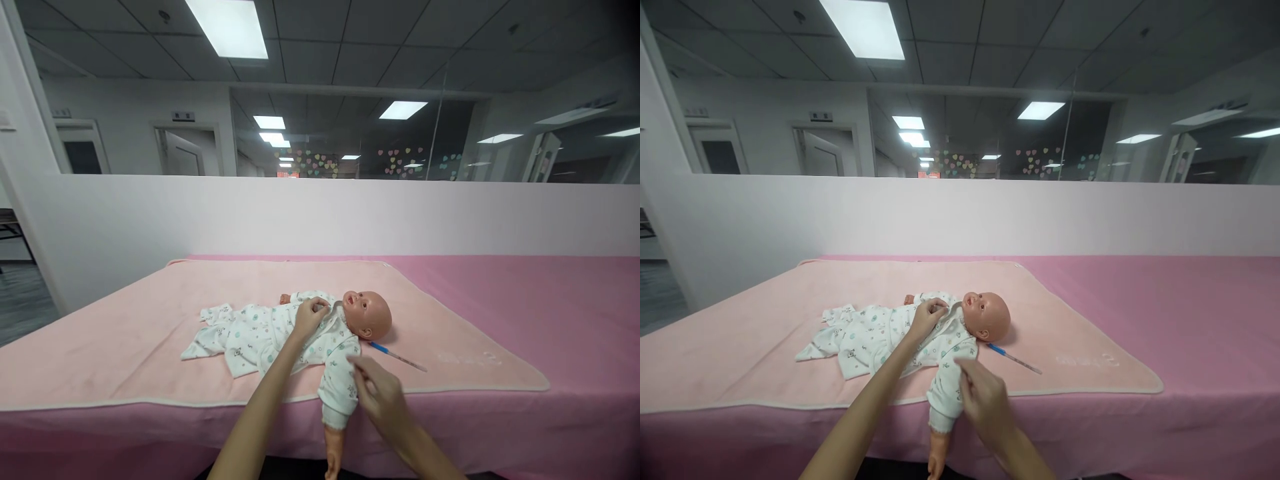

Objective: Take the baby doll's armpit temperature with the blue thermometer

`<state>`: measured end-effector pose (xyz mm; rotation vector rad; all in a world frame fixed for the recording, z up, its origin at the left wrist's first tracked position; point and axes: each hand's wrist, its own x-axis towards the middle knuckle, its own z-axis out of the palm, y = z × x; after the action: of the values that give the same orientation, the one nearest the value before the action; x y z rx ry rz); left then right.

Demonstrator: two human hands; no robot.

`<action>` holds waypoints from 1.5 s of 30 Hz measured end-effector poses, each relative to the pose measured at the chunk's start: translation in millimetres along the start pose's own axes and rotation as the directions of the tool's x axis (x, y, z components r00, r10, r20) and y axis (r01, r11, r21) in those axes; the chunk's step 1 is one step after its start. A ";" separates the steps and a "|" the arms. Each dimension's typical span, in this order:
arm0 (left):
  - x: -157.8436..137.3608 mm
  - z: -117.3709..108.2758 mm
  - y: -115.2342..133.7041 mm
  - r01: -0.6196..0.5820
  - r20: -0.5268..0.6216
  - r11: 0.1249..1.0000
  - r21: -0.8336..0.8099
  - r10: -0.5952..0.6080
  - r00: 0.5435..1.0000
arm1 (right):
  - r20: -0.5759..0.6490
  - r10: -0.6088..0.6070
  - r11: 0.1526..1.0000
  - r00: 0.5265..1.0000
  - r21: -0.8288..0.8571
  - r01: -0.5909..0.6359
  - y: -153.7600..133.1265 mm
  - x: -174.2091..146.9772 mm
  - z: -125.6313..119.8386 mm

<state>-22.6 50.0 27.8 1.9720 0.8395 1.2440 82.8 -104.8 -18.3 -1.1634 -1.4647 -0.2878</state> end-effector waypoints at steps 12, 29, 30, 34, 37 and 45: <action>2.0 -10.6 -12.1 0.154 -0.086 0.881 -0.448 -0.213 0.973 | -0.155 0.228 0.972 0.961 -0.016 -0.233 23.4 55.1 87.2; -3.3 -8.7 -0.6 0.118 0.137 0.917 -0.381 -0.070 0.988 | -0.154 0.241 0.968 0.958 0.115 -0.225 27.0 54.5 78.0; -3.4 -8.9 -0.2 0.112 0.137 0.923 -0.367 -0.066 0.988 | -0.155 0.245 0.967 0.957 0.110 -0.230 26.6 54.8 77.6; -3.3 -9.0 0.1 0.121 0.134 0.928 -0.354 -0.078 0.988 | -0.140 0.276 0.958 0.951 0.119 -0.260 25.6 55.0 76.7; -3.3 -8.4 -0.1 0.143 0.146 0.915 -0.378 -0.094 0.985 | -0.139 0.301 0.949 0.943 0.138 -0.283 26.7 54.1 77.3; -6.1 -11.5 4.4 0.070 0.173 0.955 -0.287 -0.020 0.985 | -0.131 0.313 0.943 0.941 0.164 -0.291 28.5 52.5 75.1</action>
<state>-34.6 44.8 32.1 1.7787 0.5766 1.0877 68.4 -10.6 -7.0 -1.2029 -1.1316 -0.0572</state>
